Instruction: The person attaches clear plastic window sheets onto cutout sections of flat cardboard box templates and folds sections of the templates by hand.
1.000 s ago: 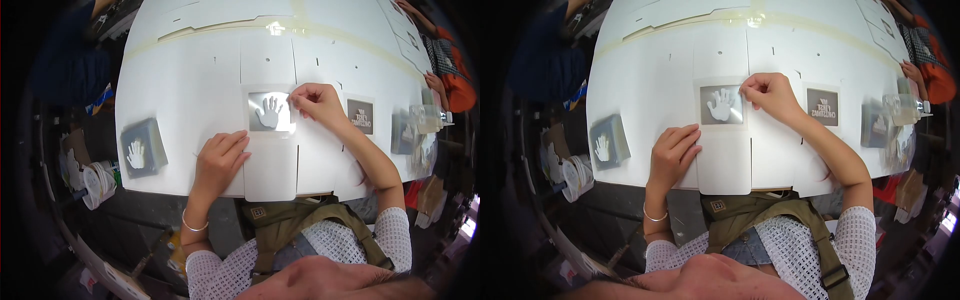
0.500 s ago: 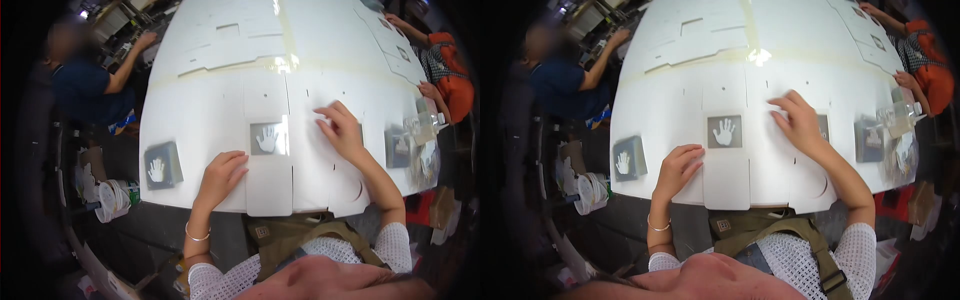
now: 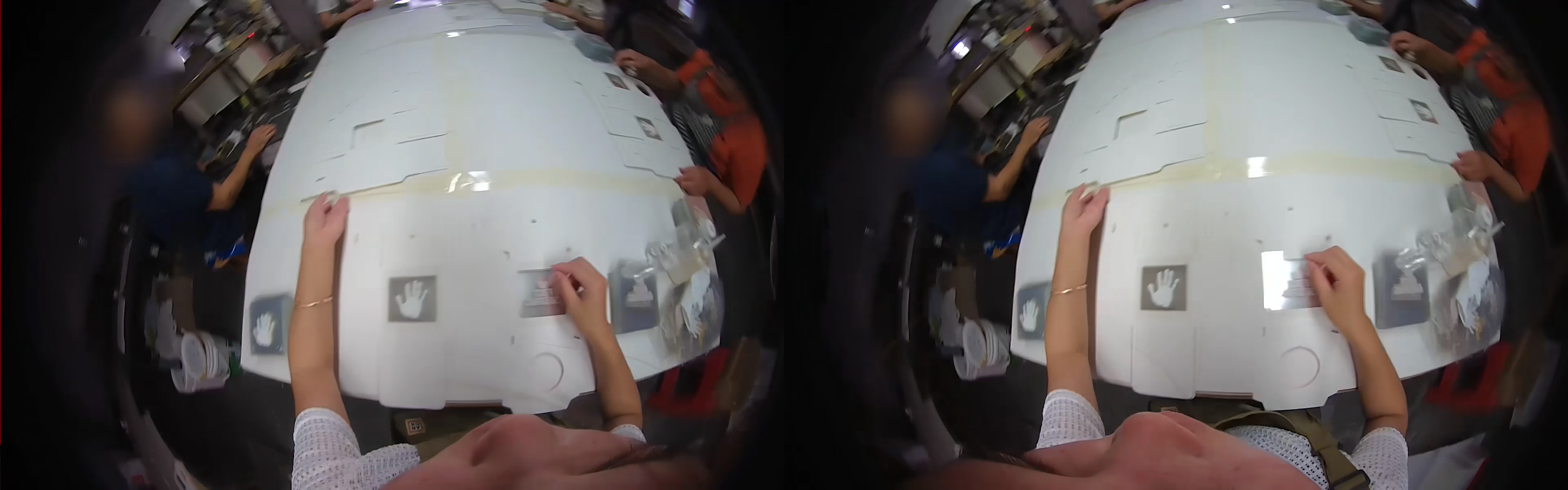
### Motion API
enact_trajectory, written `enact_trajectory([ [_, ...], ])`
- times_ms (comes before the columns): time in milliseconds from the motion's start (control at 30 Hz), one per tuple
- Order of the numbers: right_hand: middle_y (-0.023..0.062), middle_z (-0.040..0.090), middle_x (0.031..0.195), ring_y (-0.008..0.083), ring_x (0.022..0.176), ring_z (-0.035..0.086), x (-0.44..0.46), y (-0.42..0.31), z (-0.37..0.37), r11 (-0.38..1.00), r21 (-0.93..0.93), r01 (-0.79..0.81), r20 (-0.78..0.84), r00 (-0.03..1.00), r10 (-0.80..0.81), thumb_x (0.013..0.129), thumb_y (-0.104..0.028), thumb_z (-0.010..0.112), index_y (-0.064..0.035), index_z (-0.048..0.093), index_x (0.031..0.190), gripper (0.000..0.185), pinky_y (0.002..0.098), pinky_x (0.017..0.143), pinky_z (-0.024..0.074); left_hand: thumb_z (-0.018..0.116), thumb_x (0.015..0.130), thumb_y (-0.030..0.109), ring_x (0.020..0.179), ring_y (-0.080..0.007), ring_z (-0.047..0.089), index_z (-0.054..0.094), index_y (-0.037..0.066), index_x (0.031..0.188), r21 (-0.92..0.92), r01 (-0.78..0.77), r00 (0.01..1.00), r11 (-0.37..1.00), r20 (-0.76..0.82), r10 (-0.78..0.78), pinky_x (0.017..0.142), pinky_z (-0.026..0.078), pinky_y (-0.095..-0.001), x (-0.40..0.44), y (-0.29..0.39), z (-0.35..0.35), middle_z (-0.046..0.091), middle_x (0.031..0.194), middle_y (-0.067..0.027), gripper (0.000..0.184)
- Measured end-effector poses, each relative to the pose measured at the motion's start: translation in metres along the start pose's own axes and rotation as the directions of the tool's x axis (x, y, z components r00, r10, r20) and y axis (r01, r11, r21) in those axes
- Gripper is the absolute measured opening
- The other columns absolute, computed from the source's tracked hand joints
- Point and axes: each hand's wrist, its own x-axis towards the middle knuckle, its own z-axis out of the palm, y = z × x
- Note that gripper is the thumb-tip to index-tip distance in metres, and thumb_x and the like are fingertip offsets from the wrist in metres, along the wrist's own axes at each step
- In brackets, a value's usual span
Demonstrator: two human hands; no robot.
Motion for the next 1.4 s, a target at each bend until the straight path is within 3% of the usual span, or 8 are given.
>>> enact_trajectory([
  [33,0.0054,0.058,0.072,0.0103,0.055,0.053,-0.001,0.003,-0.002,0.997,-0.029,0.073,0.014,0.997,-0.072,0.082,0.003,0.059,0.0022,0.065,0.086,0.008,0.0216,0.051,0.0406,0.058,0.089,0.011,0.102,-0.0274,0.053,0.042,-0.012,0.108,-0.598,0.217,0.971,0.771,0.05,-0.235,0.093,0.048,-0.0343,0.033,-0.035,-0.012,0.051,0.105,-0.0217,0.034],
  [67,0.0065,0.057,0.072,0.0116,0.055,0.053,-0.004,0.006,-0.006,0.989,-0.072,0.13,0.026,0.991,-0.128,0.081,0.003,0.06,0.002,0.065,0.087,0.008,0.0216,0.049,0.0402,0.06,0.087,0.01,0.102,-0.028,0.053,0.041,-0.011,0.104,-0.912,0.366,0.872,0.185,0.267,-0.41,0.092,0.048,-0.0367,0.069,-0.067,-0.021,0.05,0.104,-0.0206,0.033],
  [100,0.0071,0.057,0.073,0.0124,0.055,0.054,-0.006,-0.001,-0.01,0.991,-0.076,0.114,0.047,0.993,-0.111,0.08,0.003,0.061,0.0015,0.065,0.087,0.008,0.0223,0.049,0.0408,0.061,0.085,0.008,0.101,-0.0288,0.052,0.041,-0.009,0.102,-0.904,0.417,0.814,0.094,0.326,-0.48,0.092,0.049,-0.0406,0.069,-0.058,-0.022,0.049,0.104,-0.0191,0.031],
  [200,0.0079,0.058,0.077,0.0139,0.058,0.057,-0.011,-0.005,-0.012,0.987,-0.052,0.154,0.078,0.986,-0.149,0.079,0.001,0.064,0.0,0.065,0.088,0.009,0.0253,0.05,0.0438,0.059,0.087,0.007,0.11,-0.0272,0.043,0.037,-0.01,0.106,-0.868,0.276,0.855,0.414,0.024,-0.518,0.092,0.049,-0.036,0.047,-0.014,0.002,0.039,0.119,-0.0185,0.034],
  [733,0.0063,0.059,0.081,0.0242,0.066,0.061,-0.017,-0.008,-0.012,0.943,-0.152,0.295,0.087,0.955,-0.285,0.078,-0.008,0.063,-0.0051,0.063,0.088,0.01,0.0327,0.056,0.0488,0.06,0.087,0.006,0.078,-0.0208,0.055,0.049,-0.006,0.095,-0.892,0.39,0.798,0.23,0.202,-0.568,0.073,0.054,-0.0274,0.064,-0.017,-0.01,0.053,0.085,-0.0115,0.018],
  [900,0.0063,0.059,0.08,0.0244,0.065,0.06,-0.017,-0.008,-0.012,0.942,-0.165,0.291,0.11,0.955,-0.276,0.078,-0.008,0.063,-0.0052,0.064,0.089,0.011,0.033,0.056,0.0489,0.067,0.084,0.007,0.065,-0.0155,0.051,0.054,0.003,0.092,-0.786,0.299,0.887,0.541,0.02,-0.461,0.061,0.05,-0.0266,0.083,-0.007,0.017,0.054,0.074,-0.0038,0.016],
  [1167,0.0068,0.059,0.078,0.0251,0.064,0.06,-0.016,-0.001,-0.005,0.935,-0.2,0.293,0.151,0.952,-0.266,0.079,-0.008,0.064,-0.0052,0.064,0.089,0.011,0.0329,0.056,0.0485,0.056,0.088,-0.002,0.107,-0.0302,0.056,0.053,-0.001,0.112,-0.951,0.209,0.864,0.229,0.07,-0.498,0.092,0.049,-0.0471,0.131,0.011,0.073,0.059,0.112,-0.0134,0.024],
  [1400,0.008,0.064,0.081,0.0149,0.06,0.06,-0.01,0.004,-0.009,0.993,0.118,-0.004,0.221,0.975,-0.022,0.089,-0.008,0.056,-0.0012,0.064,0.101,0.017,0.0268,0.052,0.047,0.049,0.094,0.006,0.109,-0.0269,0.057,0.052,-0.001,0.118,-0.899,0.353,0.91,0.259,0.394,0.131,0.094,0.049,-0.0378,0.018,0.154,-0.013,0.057,0.119,-0.0145,0.026],
])
